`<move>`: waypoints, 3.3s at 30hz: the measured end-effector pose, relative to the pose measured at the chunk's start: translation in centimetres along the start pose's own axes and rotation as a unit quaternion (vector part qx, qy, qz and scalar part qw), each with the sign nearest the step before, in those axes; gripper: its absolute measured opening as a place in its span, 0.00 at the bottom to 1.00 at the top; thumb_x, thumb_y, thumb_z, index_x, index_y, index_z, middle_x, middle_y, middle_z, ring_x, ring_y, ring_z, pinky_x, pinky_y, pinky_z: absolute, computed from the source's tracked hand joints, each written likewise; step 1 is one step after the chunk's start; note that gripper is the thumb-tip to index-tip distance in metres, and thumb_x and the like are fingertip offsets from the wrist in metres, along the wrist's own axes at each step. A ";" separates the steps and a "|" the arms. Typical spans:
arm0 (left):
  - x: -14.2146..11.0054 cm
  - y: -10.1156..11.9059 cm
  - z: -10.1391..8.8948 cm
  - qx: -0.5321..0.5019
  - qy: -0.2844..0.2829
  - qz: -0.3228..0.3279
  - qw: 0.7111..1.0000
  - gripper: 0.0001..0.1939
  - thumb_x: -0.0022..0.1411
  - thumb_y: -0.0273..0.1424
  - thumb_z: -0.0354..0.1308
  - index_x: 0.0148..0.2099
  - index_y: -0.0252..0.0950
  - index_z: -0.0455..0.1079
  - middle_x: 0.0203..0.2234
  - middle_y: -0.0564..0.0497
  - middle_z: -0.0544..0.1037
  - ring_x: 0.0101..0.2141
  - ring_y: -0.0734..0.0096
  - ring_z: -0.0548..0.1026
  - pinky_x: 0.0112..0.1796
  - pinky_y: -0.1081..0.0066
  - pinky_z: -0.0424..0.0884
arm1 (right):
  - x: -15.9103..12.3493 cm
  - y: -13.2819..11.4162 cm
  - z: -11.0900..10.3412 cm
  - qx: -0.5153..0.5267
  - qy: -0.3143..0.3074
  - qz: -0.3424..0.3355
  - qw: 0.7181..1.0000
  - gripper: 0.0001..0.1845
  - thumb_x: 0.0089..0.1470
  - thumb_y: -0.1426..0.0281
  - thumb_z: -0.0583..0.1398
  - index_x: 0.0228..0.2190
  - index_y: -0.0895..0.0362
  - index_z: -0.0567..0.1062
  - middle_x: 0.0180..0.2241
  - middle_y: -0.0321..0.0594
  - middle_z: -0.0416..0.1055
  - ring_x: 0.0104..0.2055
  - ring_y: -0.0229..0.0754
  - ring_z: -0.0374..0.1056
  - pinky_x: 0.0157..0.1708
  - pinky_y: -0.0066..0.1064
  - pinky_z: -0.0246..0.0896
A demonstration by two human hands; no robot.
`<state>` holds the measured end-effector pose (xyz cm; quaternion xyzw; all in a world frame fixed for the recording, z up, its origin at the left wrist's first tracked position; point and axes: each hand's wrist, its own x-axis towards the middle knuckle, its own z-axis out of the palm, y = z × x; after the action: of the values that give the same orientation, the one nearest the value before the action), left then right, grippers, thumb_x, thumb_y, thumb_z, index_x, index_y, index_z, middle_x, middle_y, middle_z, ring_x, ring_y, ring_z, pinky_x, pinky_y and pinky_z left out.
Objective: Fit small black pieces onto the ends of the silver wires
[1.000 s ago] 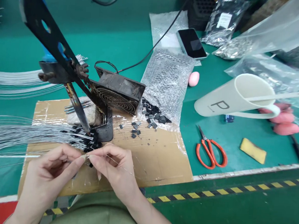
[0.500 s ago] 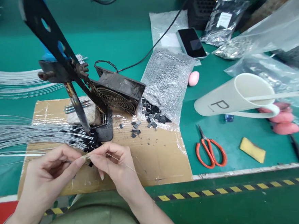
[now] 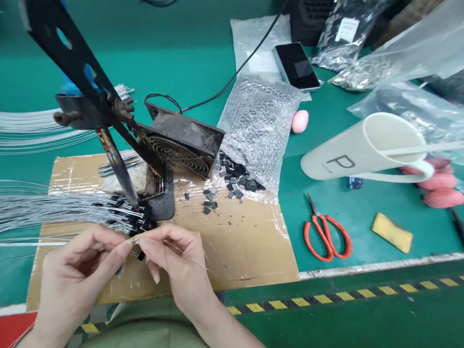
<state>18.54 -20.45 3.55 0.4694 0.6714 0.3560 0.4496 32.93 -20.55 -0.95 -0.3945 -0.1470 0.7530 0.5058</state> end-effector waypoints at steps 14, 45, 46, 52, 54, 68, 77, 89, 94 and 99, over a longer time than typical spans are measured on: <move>-0.2 -0.6 0.2 -0.002 0.010 0.009 1.000 0.09 0.63 0.33 0.67 0.29 0.38 0.76 0.20 0.56 0.73 0.21 0.77 0.63 0.24 0.74 0.55 | -0.1 0.2 0.5 0.019 0.009 0.001 1.000 0.12 0.51 0.61 0.74 0.27 0.56 0.85 0.16 0.29 0.66 0.16 0.30 0.52 0.16 0.26 0.46; -0.1 -0.5 1.0 -0.039 0.052 0.029 0.998 0.06 0.61 0.28 0.66 0.30 0.39 0.77 0.20 0.59 0.76 0.22 0.82 0.66 0.25 0.82 0.62 | 0.0 0.6 0.4 0.047 -0.001 -0.020 0.999 0.11 0.55 0.60 0.72 0.31 0.55 0.88 0.22 0.33 0.70 0.16 0.28 0.57 0.11 0.20 0.54; 0.0 -0.5 0.9 -0.042 0.051 0.027 0.997 0.06 0.61 0.28 0.66 0.30 0.39 0.77 0.21 0.59 0.76 0.22 0.82 0.67 0.25 0.83 0.63 | 0.0 0.7 0.3 0.035 -0.002 -0.026 0.999 0.11 0.56 0.60 0.72 0.32 0.55 0.89 0.22 0.32 0.70 0.16 0.28 0.58 0.12 0.20 0.55; 0.7 -1.6 0.2 -0.033 0.001 0.093 0.995 0.05 0.62 0.25 0.67 0.33 0.40 0.78 0.21 0.60 0.77 0.21 0.84 0.70 0.24 0.87 0.65 | -0.3 1.0 -0.2 -0.033 0.009 -0.069 0.997 0.04 0.57 0.64 0.73 0.33 0.51 0.89 0.26 0.33 0.76 0.16 0.26 0.63 0.14 0.19 0.57; 0.8 -1.9 0.0 -0.030 -0.006 0.102 0.994 0.05 0.63 0.25 0.67 0.34 0.40 0.78 0.22 0.60 0.78 0.21 0.84 0.70 0.24 0.88 0.65 | -0.3 1.0 -0.3 -0.044 0.013 -0.075 0.996 0.04 0.58 0.65 0.73 0.33 0.51 0.89 0.26 0.33 0.76 0.16 0.26 0.63 0.14 0.19 0.57; 0.7 -1.9 -0.7 0.010 -0.044 0.107 0.993 0.06 0.65 0.29 0.66 0.33 0.40 0.76 0.21 0.58 0.75 0.20 0.79 0.65 0.22 0.79 0.59 | -0.1 -0.4 -0.4 -0.028 -0.006 -0.025 0.999 0.06 0.54 0.65 0.74 0.28 0.54 0.87 0.20 0.31 0.72 0.15 0.28 0.62 0.14 0.19 0.55; 0.0 -0.2 -0.2 0.003 -0.007 0.025 1.000 0.08 0.61 0.32 0.68 0.30 0.39 0.76 0.20 0.57 0.73 0.21 0.78 0.62 0.24 0.74 0.55 | 0.1 -1.2 -1.0 -0.021 -0.036 0.036 0.998 0.07 0.52 0.65 0.75 0.27 0.55 0.87 0.19 0.31 0.73 0.14 0.27 0.61 0.13 0.20 0.53; -0.2 -0.8 0.5 -0.003 0.034 0.033 0.999 0.08 0.62 0.32 0.68 0.31 0.37 0.77 0.21 0.56 0.74 0.22 0.78 0.63 0.23 0.74 0.55 | -0.2 0.0 0.0 0.020 0.006 0.007 1.000 0.10 0.51 0.62 0.75 0.28 0.56 0.88 0.18 0.31 0.72 0.13 0.28 0.60 0.12 0.20 0.52; -0.2 -0.7 0.4 -0.004 0.033 0.030 0.999 0.07 0.63 0.31 0.67 0.31 0.38 0.77 0.22 0.56 0.75 0.23 0.76 0.64 0.24 0.73 0.57 | -0.2 0.1 -0.1 0.015 0.000 0.007 1.000 0.11 0.51 0.61 0.75 0.29 0.56 0.88 0.20 0.32 0.74 0.13 0.28 0.60 0.11 0.21 0.53; -0.2 -0.9 0.3 0.001 0.028 0.038 0.999 0.07 0.63 0.31 0.67 0.31 0.38 0.77 0.21 0.56 0.74 0.23 0.77 0.65 0.24 0.74 0.59 | -0.1 0.0 -0.3 0.004 0.000 0.007 1.000 0.11 0.52 0.61 0.75 0.29 0.57 0.87 0.20 0.32 0.73 0.13 0.29 0.61 0.12 0.22 0.54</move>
<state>18.55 -20.93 2.71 0.4849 0.6658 0.3847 0.4167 33.12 -20.66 -1.09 -0.3935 -0.1409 0.7569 0.5024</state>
